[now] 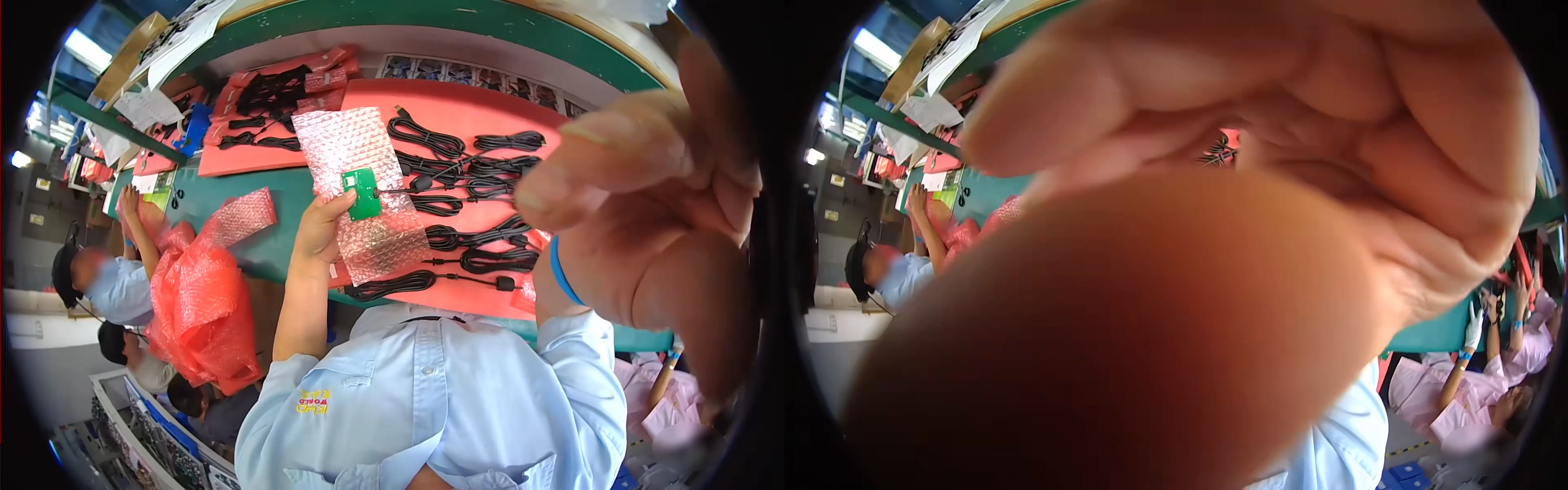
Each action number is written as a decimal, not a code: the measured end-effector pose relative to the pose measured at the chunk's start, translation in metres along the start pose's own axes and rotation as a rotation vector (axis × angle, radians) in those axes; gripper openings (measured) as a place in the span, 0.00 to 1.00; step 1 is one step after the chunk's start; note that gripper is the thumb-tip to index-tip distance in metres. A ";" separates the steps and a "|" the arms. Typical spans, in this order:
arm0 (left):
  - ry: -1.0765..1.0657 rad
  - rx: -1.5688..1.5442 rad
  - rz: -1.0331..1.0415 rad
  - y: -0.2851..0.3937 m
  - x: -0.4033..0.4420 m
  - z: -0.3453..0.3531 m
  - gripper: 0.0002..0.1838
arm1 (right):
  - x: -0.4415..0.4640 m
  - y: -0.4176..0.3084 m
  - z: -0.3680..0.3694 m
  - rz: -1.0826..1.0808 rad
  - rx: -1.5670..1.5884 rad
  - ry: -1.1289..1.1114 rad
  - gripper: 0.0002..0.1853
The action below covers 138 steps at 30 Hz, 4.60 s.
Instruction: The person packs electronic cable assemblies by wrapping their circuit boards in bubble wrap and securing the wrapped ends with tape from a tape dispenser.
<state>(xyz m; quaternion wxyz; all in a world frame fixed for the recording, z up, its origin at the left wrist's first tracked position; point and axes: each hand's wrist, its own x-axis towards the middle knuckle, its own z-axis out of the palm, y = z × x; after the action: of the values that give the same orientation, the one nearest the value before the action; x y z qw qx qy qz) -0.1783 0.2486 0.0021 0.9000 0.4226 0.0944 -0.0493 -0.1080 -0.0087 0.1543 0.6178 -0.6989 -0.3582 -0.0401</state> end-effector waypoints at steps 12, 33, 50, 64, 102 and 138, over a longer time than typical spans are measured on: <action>-0.002 -0.053 -0.028 0.001 0.002 -0.004 0.19 | 0.020 0.015 0.037 0.023 -0.002 -0.138 0.11; -0.123 -0.145 -0.038 0.004 0.003 -0.009 0.20 | 0.012 0.148 0.064 0.546 0.230 -0.576 0.41; -0.413 -0.462 -0.064 0.013 0.009 -0.023 0.23 | 0.009 0.137 0.068 0.578 0.367 -0.690 0.33; -0.082 0.069 -0.103 0.009 0.004 -0.015 0.27 | -0.002 0.130 0.054 0.197 -0.016 -0.718 0.35; -0.263 0.189 0.072 0.006 -0.004 -0.015 0.33 | -0.036 0.103 0.106 -0.112 -0.311 -0.250 0.07; 0.080 0.462 0.284 -0.002 0.013 -0.013 0.17 | -0.152 -0.063 -0.098 0.099 -0.480 0.651 0.03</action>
<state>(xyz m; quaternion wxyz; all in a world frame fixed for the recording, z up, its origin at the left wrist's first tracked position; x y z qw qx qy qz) -0.1677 0.2572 -0.0096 0.7733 0.6272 0.0559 0.0741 -0.2177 -0.1666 0.1543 0.5193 -0.7906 -0.0903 -0.3117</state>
